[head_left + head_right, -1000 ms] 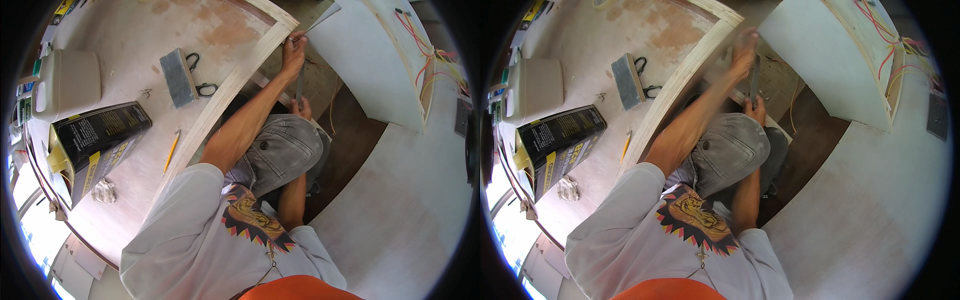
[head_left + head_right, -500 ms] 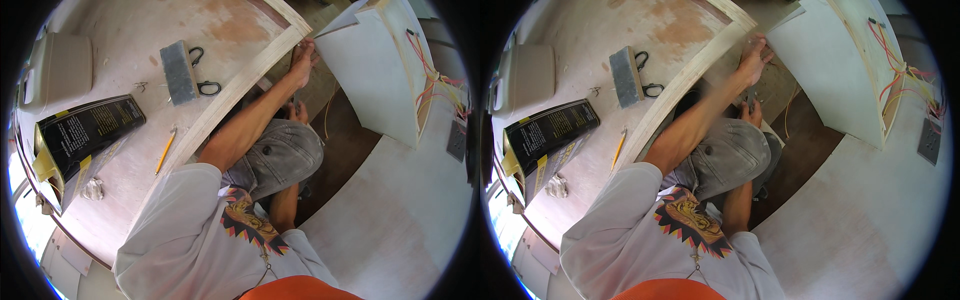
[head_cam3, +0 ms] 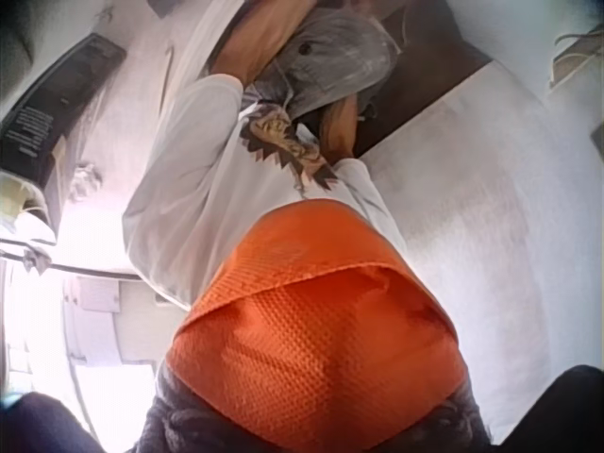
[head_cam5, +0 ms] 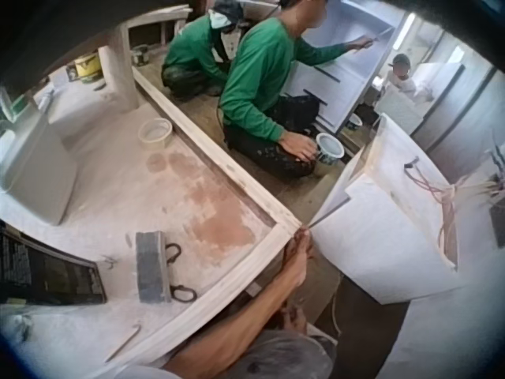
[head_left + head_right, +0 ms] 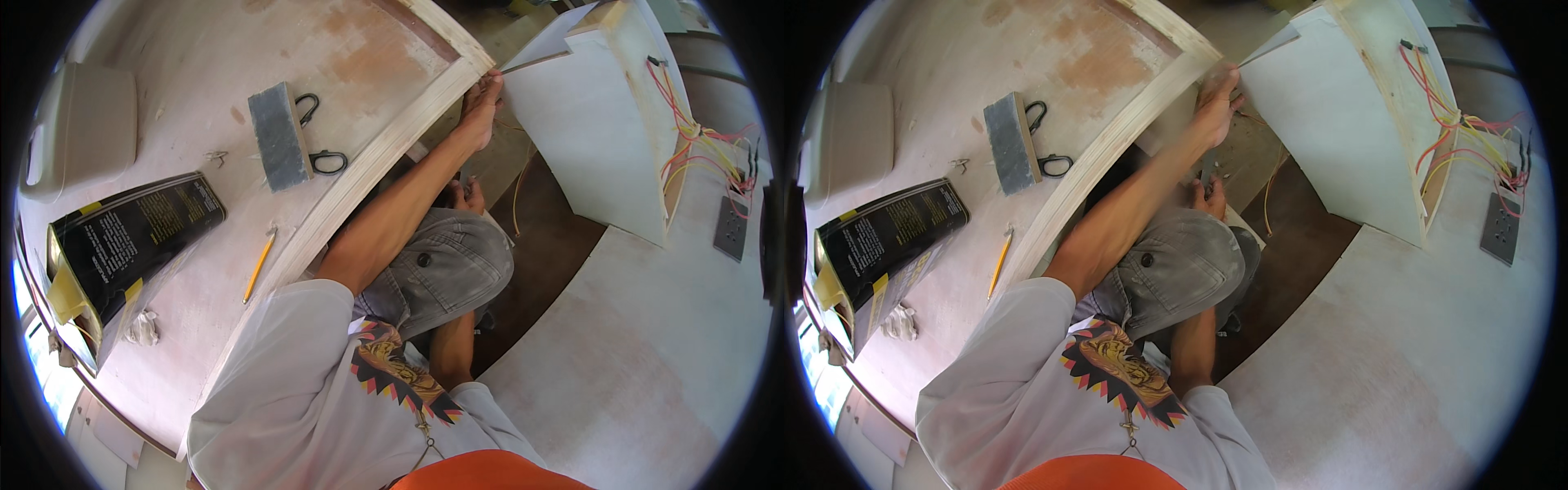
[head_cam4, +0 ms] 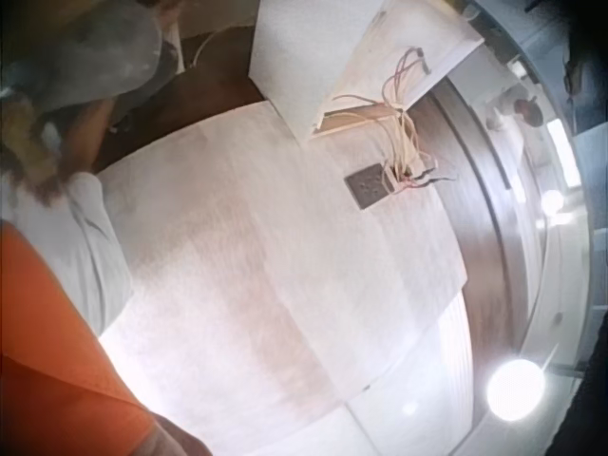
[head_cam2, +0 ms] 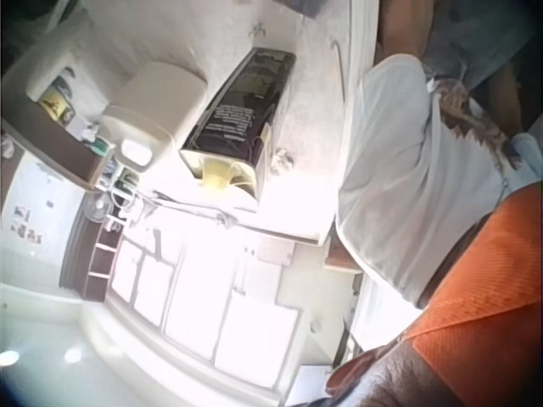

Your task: The person is assembling a wooden structure, using a chisel to carve and shape the wood, and a sanding block to smooth the edges. The person also handles a plastic bag and a small wooden piece.

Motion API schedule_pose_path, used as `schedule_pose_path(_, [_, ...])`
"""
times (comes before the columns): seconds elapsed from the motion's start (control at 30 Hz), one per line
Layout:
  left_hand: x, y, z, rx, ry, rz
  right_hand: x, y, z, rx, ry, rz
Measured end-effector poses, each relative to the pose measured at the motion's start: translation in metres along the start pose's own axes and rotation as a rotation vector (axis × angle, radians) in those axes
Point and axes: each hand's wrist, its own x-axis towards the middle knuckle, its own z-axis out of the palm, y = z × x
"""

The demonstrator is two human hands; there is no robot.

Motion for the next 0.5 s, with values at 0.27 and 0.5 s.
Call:
schedule_pose_path(0.27, [-0.017,-0.006,-0.013,0.075,-0.036,-0.088,-0.010,-0.027,-0.021,0.155,-0.063,-0.070])
schedule_pose_path(0.5, [-0.083,0.041,0.000,0.609,-0.253,-0.142,-0.022,-0.043,-0.030,0.325,-0.070,-0.060])
